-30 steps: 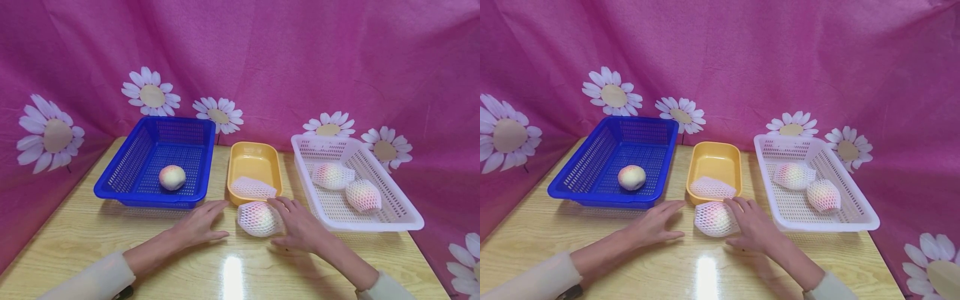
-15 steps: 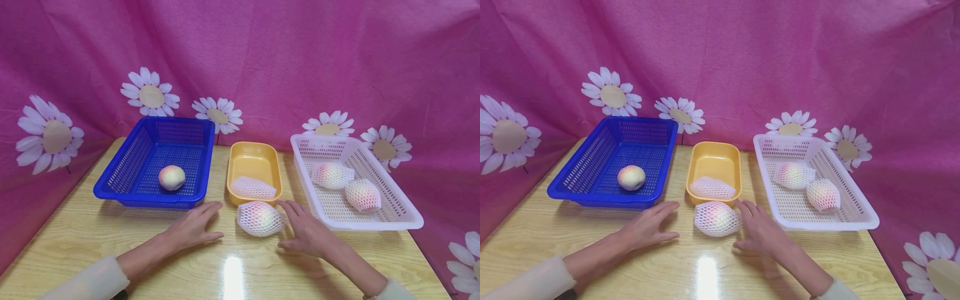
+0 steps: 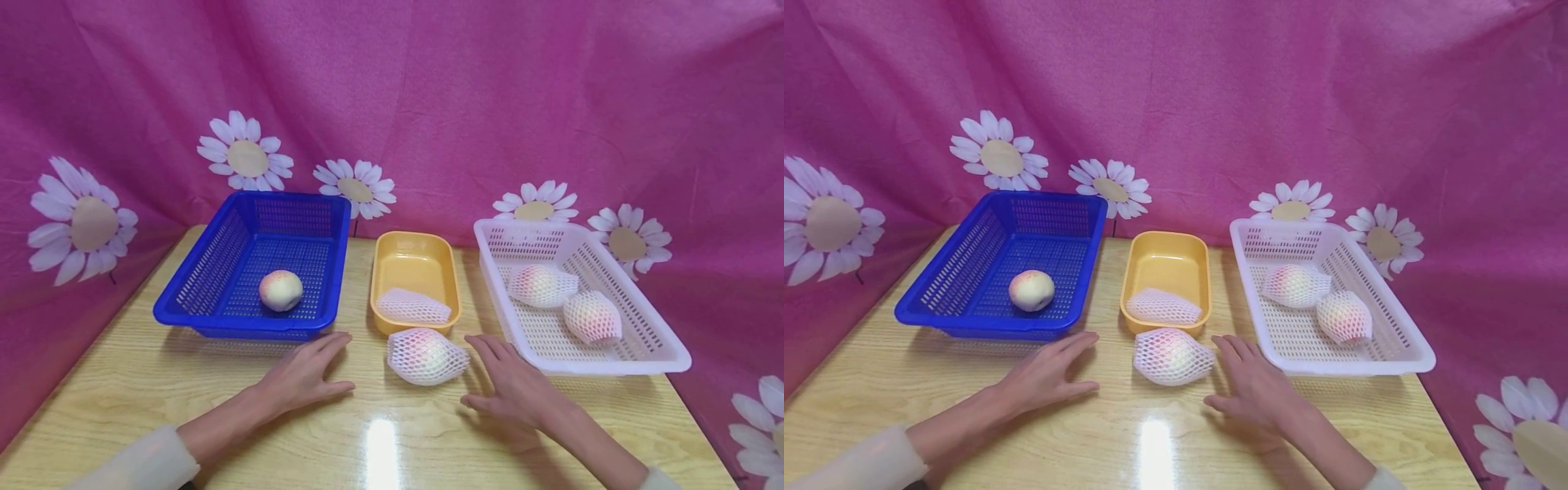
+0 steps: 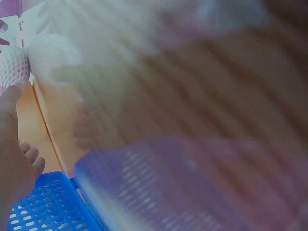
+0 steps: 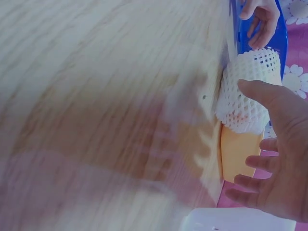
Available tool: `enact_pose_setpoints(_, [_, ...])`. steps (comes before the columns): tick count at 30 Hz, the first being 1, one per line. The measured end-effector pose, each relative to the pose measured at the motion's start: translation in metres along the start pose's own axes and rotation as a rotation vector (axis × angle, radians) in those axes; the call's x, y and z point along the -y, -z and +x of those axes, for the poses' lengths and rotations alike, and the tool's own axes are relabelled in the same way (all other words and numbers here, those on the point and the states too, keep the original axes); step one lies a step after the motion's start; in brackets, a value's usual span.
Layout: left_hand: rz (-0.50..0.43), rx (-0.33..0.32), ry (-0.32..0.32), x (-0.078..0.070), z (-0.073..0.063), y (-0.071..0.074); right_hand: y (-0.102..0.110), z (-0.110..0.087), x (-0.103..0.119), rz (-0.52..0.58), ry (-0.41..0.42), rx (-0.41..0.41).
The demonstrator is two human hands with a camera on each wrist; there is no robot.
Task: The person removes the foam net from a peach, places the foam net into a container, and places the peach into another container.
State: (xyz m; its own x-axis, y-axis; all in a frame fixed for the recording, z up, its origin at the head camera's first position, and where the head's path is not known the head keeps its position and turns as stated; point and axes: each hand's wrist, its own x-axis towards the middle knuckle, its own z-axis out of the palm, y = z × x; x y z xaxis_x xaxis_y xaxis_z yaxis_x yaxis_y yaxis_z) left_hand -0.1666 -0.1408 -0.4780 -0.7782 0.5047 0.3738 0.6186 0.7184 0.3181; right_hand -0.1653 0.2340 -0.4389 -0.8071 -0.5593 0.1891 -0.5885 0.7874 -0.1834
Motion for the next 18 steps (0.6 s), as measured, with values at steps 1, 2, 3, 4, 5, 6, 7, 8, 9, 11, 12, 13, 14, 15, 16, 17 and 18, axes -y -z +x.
enact_pose_setpoints(1, [0.003,0.002,0.003,0.0,-0.001,0.0,0.0,-0.002,0.0,0.002,-0.003,0.002])
enact_pose_setpoints(2, [0.007,0.004,0.006,0.001,-0.002,0.0,0.0,-0.003,-0.001,0.004,-0.005,0.006])
enact_pose_setpoints(3, [0.01,0.006,0.007,0.001,-0.002,0.0,0.0,-0.005,-0.001,0.009,-0.009,0.007])
enact_pose_setpoints(4, [0.013,0.007,0.007,0.001,-0.003,0.0,0.0,-0.007,-0.001,0.016,-0.013,0.008])
enact_pose_setpoints(5, [0.018,0.008,0.01,0.002,-0.003,0.0,0.0,-0.008,-0.002,0.021,-0.015,0.006])
enact_pose_setpoints(6, [0.019,0.011,0.013,0.002,-0.004,0.0,0.0,-0.01,-0.002,0.024,-0.021,0.008])
enact_pose_setpoints(7, [0.02,0.014,0.016,0.002,-0.005,0.001,0.001,-0.011,-0.002,0.028,-0.026,0.011])
enact_pose_setpoints(8, [0.021,0.015,0.018,0.002,-0.005,0.001,0.001,-0.013,-0.003,0.031,-0.031,0.013])
enact_pose_setpoints(9, [0.024,0.015,0.017,0.002,-0.006,0.002,0.001,-0.014,-0.003,0.034,-0.035,0.013])
enact_pose_setpoints(11, [0.024,0.012,0.018,0.002,-0.006,0.003,0.001,-0.017,-0.004,0.039,-0.041,0.013])
enact_pose_setpoints(12, [0.023,0.009,0.016,0.002,-0.007,0.003,0.0,-0.018,-0.004,0.042,-0.046,0.016])
enact_pose_setpoints(13, [0.025,0.005,0.012,0.003,-0.007,0.003,0.0,-0.019,-0.005,0.045,-0.046,0.014])
enact_pose_setpoints(14, [0.027,0.001,0.008,0.003,-0.007,0.003,0.0,-0.02,-0.006,0.046,-0.046,0.012])
enact_pose_setpoints(15, [0.03,-0.003,0.004,0.003,-0.007,0.003,-0.001,-0.022,-0.006,0.049,-0.045,0.009])
enact_pose_setpoints(16, [0.031,-0.006,0.001,0.004,-0.007,0.003,-0.001,-0.023,-0.007,0.049,-0.046,0.007])
enact_pose_setpoints(17, [0.034,-0.008,-0.002,0.004,-0.007,0.003,-0.002,-0.024,-0.007,0.05,-0.047,0.007])
enact_pose_setpoints(18, [0.038,-0.009,-0.005,0.004,-0.007,0.003,-0.002,-0.024,-0.008,0.051,-0.047,0.006])
